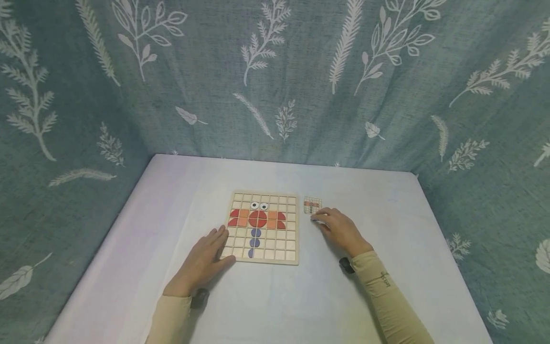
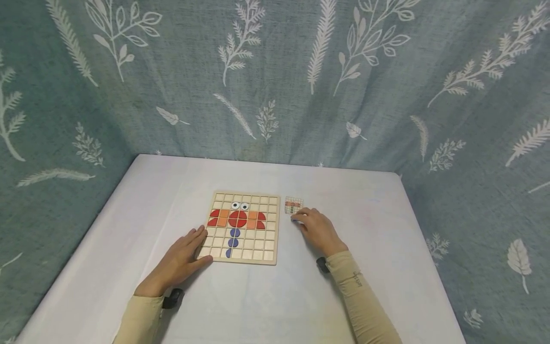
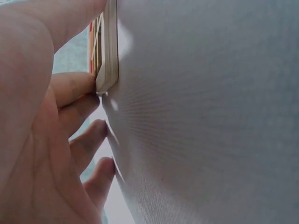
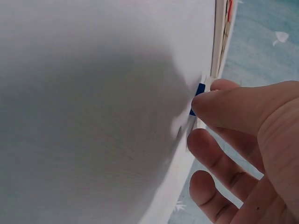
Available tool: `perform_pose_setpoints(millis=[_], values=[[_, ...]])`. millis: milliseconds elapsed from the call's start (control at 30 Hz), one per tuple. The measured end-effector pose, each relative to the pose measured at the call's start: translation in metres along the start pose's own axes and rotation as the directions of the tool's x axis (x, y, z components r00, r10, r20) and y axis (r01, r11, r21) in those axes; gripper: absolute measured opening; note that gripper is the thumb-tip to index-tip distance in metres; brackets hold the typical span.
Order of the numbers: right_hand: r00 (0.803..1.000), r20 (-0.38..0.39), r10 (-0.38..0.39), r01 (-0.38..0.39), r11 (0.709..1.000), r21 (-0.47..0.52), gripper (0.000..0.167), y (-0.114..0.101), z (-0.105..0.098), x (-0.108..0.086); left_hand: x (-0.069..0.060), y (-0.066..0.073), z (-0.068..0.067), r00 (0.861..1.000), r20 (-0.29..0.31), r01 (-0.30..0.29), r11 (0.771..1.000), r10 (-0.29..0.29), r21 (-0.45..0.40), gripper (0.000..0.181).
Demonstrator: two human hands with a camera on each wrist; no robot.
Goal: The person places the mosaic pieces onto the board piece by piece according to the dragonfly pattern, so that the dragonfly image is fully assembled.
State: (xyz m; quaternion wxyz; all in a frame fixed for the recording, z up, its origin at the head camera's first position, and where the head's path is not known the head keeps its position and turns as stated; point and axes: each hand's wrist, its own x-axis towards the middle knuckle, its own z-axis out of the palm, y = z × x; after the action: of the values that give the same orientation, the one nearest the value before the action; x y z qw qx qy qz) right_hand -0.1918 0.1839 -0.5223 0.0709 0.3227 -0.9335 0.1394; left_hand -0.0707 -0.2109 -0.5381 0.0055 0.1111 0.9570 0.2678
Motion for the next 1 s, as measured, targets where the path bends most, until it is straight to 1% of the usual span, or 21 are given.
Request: perform_pose_setpoints(millis=[133, 233, 433, 667, 1000], values=[[1.0, -0.003, -0.011, 0.011, 1.0, 0.002, 0.031, 0.0, 0.001, -0.003, 0.0, -0.001, 0.0, 1.0, -0.003, -0.004, 1.0, 0.004, 0.003, 0.079], [1.0, -0.012, 0.002, -0.002, 1.0, 0.015, 0.031, -0.001, 0.002, -0.005, -0.001, 0.0, 0.0, 1.0, -0.008, -0.008, 1.0, 0.008, 0.0, 0.078], [1.0, -0.021, 0.019, -0.019, 0.999, 0.03, 0.025, -0.004, 0.003, -0.009, -0.001, 0.001, 0.0, 1.0, -0.022, -0.019, 1.0, 0.019, 0.007, 0.077], [0.999, -0.036, 0.032, -0.029, 0.997, 0.076, 0.024, -0.006, 0.002, -0.011, -0.001, 0.001, 0.0, 1.0, -0.017, -0.005, 1.0, 0.005, 0.012, 0.078], [0.998, -0.035, 0.052, -0.05, 0.997, 0.051, 0.019, -0.012, 0.002, -0.008, 0.0, -0.001, 0.0, 1.0, -0.012, 0.002, 1.0, -0.002, 0.009, 0.078]])
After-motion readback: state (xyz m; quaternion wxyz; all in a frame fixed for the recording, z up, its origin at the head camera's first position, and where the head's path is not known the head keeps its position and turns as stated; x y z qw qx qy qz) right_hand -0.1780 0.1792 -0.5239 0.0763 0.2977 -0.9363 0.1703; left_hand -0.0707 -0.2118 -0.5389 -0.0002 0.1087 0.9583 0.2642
